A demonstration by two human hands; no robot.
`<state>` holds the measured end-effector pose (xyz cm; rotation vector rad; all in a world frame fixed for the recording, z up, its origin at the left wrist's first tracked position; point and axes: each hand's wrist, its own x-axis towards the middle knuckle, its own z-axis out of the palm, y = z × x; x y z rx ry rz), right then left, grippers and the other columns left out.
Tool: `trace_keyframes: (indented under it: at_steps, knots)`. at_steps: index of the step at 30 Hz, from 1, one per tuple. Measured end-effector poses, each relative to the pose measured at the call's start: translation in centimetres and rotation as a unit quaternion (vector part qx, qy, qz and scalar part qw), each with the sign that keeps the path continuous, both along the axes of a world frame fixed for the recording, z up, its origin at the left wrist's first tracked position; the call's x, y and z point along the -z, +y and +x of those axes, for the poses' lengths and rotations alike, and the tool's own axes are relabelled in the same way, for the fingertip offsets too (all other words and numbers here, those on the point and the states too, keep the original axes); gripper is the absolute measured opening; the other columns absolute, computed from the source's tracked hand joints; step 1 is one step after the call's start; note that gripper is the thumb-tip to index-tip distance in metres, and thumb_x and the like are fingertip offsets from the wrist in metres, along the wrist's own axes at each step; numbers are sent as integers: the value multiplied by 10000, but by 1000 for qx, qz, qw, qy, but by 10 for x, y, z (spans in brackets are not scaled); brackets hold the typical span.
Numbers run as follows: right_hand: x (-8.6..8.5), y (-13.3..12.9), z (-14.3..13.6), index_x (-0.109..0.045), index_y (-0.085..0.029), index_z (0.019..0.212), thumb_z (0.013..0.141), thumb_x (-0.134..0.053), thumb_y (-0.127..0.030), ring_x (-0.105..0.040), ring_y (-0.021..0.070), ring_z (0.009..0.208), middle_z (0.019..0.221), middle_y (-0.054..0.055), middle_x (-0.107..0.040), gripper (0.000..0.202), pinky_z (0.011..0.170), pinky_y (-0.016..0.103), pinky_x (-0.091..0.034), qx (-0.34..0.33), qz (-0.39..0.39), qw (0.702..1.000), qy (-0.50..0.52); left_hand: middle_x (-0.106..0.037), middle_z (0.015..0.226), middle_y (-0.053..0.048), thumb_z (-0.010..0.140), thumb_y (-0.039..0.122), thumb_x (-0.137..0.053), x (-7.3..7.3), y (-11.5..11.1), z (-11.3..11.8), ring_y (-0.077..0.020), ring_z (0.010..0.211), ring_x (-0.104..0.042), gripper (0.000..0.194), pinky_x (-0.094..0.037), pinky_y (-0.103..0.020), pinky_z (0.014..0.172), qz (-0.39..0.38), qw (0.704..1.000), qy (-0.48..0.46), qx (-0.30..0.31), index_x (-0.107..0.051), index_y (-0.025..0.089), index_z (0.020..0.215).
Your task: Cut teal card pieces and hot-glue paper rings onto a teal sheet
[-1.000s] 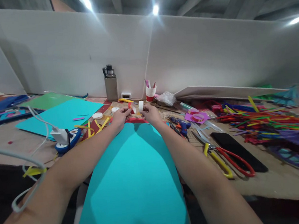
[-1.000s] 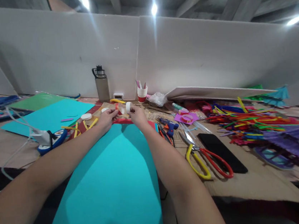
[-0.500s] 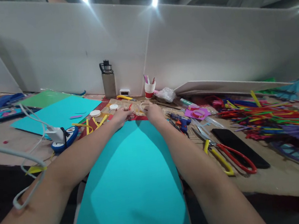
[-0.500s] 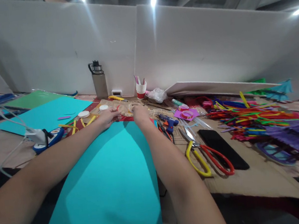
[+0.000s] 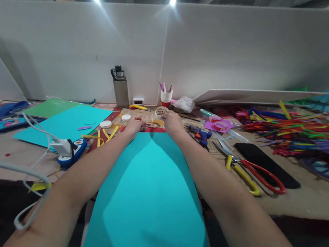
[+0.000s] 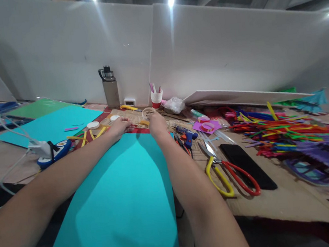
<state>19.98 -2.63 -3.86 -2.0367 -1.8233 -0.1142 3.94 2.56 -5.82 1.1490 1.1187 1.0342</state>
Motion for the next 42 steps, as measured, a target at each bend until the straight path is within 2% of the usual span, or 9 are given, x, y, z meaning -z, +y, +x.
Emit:
trace_keyframes:
  at_steps: [4, 6, 9, 13, 15, 23, 31, 35, 42]
  knots:
    - [6, 3, 3, -702, -199, 1046, 851, -504, -189, -617, 207, 922, 1045, 82, -701, 278, 793, 272, -433, -5, 46, 998, 43, -656, 734, -51, 743, 59, -655, 1, 0, -2, -175, 660, -649, 386, -515, -305, 664, 32, 999, 42, 3, -496, 144, 1084]
    - [9, 5, 5, -700, -198, 985, 825, -537, -195, -615, 204, 857, 947, 67, -708, 228, 771, 287, -439, -2, 66, 994, 88, -667, 872, -77, 666, 98, -736, 0, -1, -4, -196, 809, -646, 404, -492, -303, 738, 121, 986, 106, -37, -564, 160, 1026]
    - [10, 8, 5, -691, -184, 889, 805, -545, -178, -603, 177, 791, 852, 52, -693, 168, 749, 280, -447, -28, 84, 984, 158, -659, 924, -80, 680, 188, -742, -3, -4, -7, -183, 874, -606, 220, -446, -268, 757, 247, 951, 172, -65, -634, 151, 867]
    - [10, 9, 0, -673, -178, 817, 777, -550, -155, -587, 146, 727, 791, 27, -673, 131, 724, 269, -462, -99, 92, 965, 226, -632, 694, -48, 834, 278, -606, -6, -8, -7, -113, 602, -551, 164, -379, -228, 558, 162, 980, 71, 92, -660, 131, 787]
    - [9, 9, -3, -677, -177, 799, 766, -548, -147, -585, 138, 707, 763, 18, -665, 136, 724, 270, -470, -126, 93, 957, 245, -618, 646, -36, 835, 258, -618, -6, -8, -6, -86, 536, -524, 151, -348, -207, 508, 113, 985, -1, 130, -659, 122, 783]
    - [10, 10, -7, -682, -175, 769, 758, -551, -139, -584, 150, 734, 764, 27, -669, 136, 733, 281, -446, -156, 162, 946, 234, -646, 654, -43, 782, 161, -695, -4, -5, -7, -101, 620, -621, 110, -448, -193, 573, 55, 980, -161, 102, -606, 107, 746]
    - [4, 1, -16, -649, -167, 903, 790, -585, -211, -587, 141, 757, 842, 40, -677, 138, 731, 269, -455, -183, 142, 935, 268, -677, 705, -50, 740, 190, -746, -2, -5, -9, -125, 674, -656, 140, -520, -245, 690, 74, 976, -163, 124, -637, 106, 763]
    - [3, 0, -16, -670, -163, 779, 772, -595, -184, -590, 146, 746, 772, 31, -679, 78, 754, 281, -459, -173, 131, 943, 253, -679, 709, -56, 724, 225, -767, 1, -7, -7, -130, 673, -657, 174, -530, -273, 723, 93, 975, -147, 142, -644, 105, 747]
    - [4, 6, -13, -647, -154, 771, 772, -596, -188, -620, 139, 690, 758, 28, -671, 61, 711, 284, -501, -144, 115, 921, 342, -687, 702, -61, 738, 212, -753, 1, -3, -8, -129, 661, -659, 172, -534, -268, 704, 80, 978, -148, 122, -613, 112, 740]
